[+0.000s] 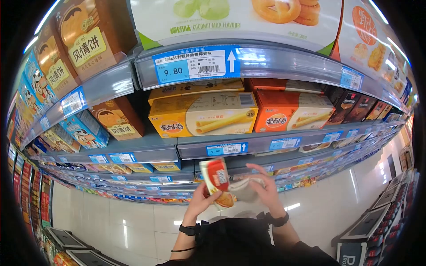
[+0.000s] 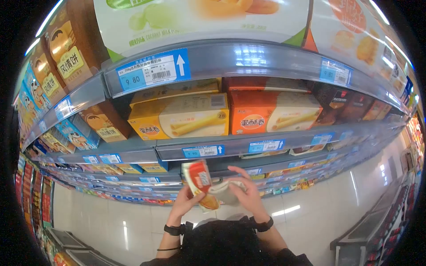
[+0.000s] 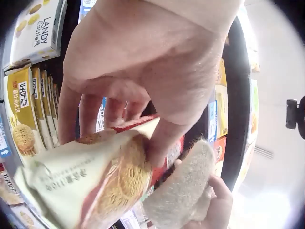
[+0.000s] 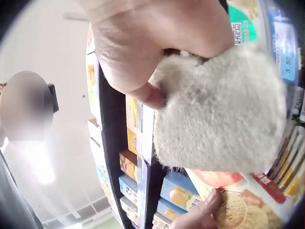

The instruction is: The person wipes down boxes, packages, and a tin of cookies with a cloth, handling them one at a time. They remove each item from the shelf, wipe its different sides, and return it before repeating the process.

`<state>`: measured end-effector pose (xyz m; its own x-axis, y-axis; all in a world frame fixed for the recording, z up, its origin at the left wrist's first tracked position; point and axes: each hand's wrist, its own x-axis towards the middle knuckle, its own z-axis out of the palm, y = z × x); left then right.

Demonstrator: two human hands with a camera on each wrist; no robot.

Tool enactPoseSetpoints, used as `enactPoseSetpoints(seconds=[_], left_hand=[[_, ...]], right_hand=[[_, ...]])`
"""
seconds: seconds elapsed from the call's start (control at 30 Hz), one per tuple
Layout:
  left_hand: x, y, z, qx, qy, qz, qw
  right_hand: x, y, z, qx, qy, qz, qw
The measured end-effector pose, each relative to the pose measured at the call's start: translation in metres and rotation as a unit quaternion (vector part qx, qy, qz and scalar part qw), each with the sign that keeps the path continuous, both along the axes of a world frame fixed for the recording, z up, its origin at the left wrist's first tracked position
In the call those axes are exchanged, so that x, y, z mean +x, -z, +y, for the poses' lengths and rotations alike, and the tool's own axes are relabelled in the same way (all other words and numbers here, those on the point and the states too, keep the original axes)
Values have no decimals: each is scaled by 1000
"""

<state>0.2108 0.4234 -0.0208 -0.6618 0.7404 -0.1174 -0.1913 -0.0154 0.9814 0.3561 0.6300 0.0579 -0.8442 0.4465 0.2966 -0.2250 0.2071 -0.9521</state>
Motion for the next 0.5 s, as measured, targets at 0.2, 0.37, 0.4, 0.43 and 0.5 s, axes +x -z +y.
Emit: enactPoseSetpoints(seconds=[0.2, 0.37, 0.4, 0.43, 0.5], left_hand=[[-8, -14, 9, 92, -98, -85, 987], [4, -37, 39, 146, -123, -189, 963], [5, -39, 44, 150, -128, -210, 958], [7, -39, 48, 142, -118, -192, 964], [6, -31, 52, 159, -122, -198, 960]], right_hand=[[9, 31, 20, -113, -81, -149, 979], [1, 53, 5, -286, -81, -147, 943], [-1, 52, 3, -288, -79, -145, 943], [-4, 49, 3, -316, -44, -123, 940], [-7, 48, 7, -345, -8, -97, 934]])
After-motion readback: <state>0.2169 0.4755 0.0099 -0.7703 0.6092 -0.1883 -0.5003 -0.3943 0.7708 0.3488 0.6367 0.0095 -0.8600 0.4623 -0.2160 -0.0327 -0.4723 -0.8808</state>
